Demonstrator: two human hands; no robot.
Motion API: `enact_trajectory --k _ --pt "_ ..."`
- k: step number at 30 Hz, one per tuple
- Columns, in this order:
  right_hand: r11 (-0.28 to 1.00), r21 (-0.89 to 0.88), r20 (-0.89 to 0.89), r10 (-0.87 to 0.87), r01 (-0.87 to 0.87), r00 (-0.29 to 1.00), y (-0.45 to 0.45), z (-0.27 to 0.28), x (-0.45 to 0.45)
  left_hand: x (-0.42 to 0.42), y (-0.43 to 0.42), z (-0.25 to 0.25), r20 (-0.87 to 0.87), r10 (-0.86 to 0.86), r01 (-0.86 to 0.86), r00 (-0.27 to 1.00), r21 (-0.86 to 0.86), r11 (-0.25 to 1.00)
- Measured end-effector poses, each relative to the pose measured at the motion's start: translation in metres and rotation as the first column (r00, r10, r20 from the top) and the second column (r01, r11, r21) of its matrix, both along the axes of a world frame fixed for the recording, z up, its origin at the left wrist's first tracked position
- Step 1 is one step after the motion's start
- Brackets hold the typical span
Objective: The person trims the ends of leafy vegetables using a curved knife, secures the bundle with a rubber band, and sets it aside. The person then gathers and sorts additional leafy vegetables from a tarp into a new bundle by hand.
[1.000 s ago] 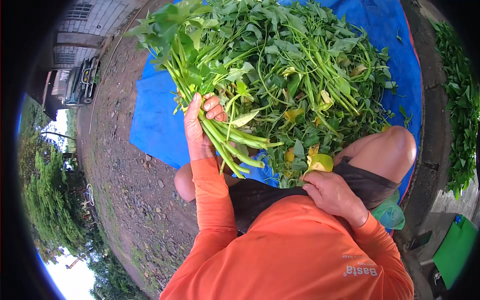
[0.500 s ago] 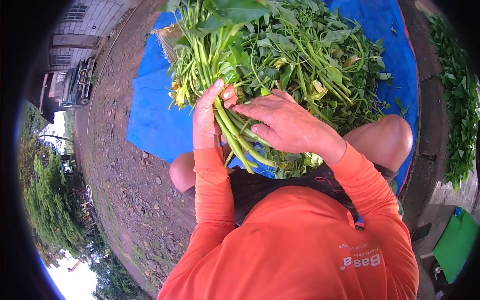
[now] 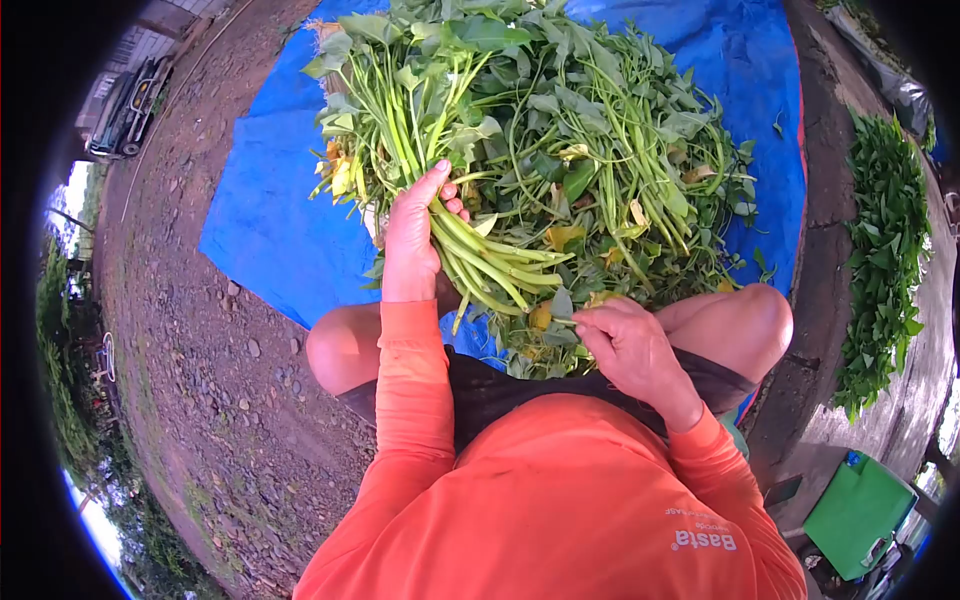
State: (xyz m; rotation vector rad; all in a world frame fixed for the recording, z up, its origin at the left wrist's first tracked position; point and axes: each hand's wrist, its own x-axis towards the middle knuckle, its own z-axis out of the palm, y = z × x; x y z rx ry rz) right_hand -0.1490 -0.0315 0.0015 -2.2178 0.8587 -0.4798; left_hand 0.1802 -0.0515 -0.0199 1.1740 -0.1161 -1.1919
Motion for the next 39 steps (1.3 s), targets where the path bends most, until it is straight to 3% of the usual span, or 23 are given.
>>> enact_trajectory --k 2,5,7,9,11,12,13,17,18,21,25,29,31,39 --pt "0.979 -0.202 -0.245 -0.016 -0.035 0.969 -0.004 0.013 -0.014 -0.001 0.0 -0.005 0.077 -0.011 0.008 0.997 0.043 0.999" --pt "0.982 -0.073 0.148 -0.161 0.173 0.976 -0.032 0.053 0.019 -0.019 0.004 -0.006 0.18 -0.057 0.04 0.982 0.098 0.994" --pt "0.966 0.158 0.321 -0.244 0.202 0.915 -0.042 0.074 0.053 -0.036 0.002 -0.005 0.225 -0.032 0.021 0.974 0.052 0.998" --pt "0.959 0.131 0.431 -0.284 0.253 0.856 -0.059 0.067 0.091 -0.049 -0.001 -0.003 0.267 -0.024 0.008 0.963 0.061 0.998" --pt "0.93 0.183 0.424 -0.367 0.318 0.828 -0.085 0.039 0.122 -0.056 0.001 -0.003 0.286 -0.042 0.037 0.957 0.022 0.999" --pt "0.888 0.373 0.423 -0.421 0.27 0.802 -0.093 0.037 0.133 -0.06 0.001 -0.002 0.31 -0.042 0.044 0.95 0.0 0.999" --pt "0.865 0.427 0.415 -0.446 0.264 0.793 -0.099 0.032 0.142 -0.064 0.002 0.0 0.335 -0.041 0.051 0.941 -0.02 0.999" --pt "0.838 0.514 0.453 -0.449 0.186 0.77 -0.124 -0.017 0.166 -0.074 0.006 0.002 0.367 -0.035 0.037 0.93 -0.001 0.999" --pt "0.84 0.522 0.487 -0.436 0.148 0.757 -0.128 -0.02 0.169 -0.075 0.008 -0.002 0.344 -0.029 0.047 0.939 -0.043 0.998" --pt "0.653 0.75 0.552 -0.529 -0.106 0.644 -0.121 -0.028 0.16 -0.072 0.008 -0.012 0.289 -0.068 0.08 0.955 -0.031 0.996" --pt "0.617 0.746 0.618 -0.504 -0.249 0.603 -0.124 -0.045 0.152 -0.065 0.012 -0.029 0.117 -0.154 0.161 0.981 -0.053 0.985" --pt "0.573 0.775 0.595 -0.521 -0.266 0.612 -0.121 -0.045 0.149 -0.066 0.011 -0.025 -0.082 -0.131 0.126 0.988 -0.056 0.99" --pt "0.568 0.773 0.599 -0.506 -0.284 0.62 -0.111 -0.039 0.138 -0.063 0.009 -0.024 -0.086 -0.126 0.13 0.988 0.04 0.991" --pt "0.596 0.705 0.654 -0.334 -0.386 0.679 -0.061 -0.045 0.112 -0.058 0.007 -0.039 -0.187 0.012 -0.004 0.982 0.043 0.999"
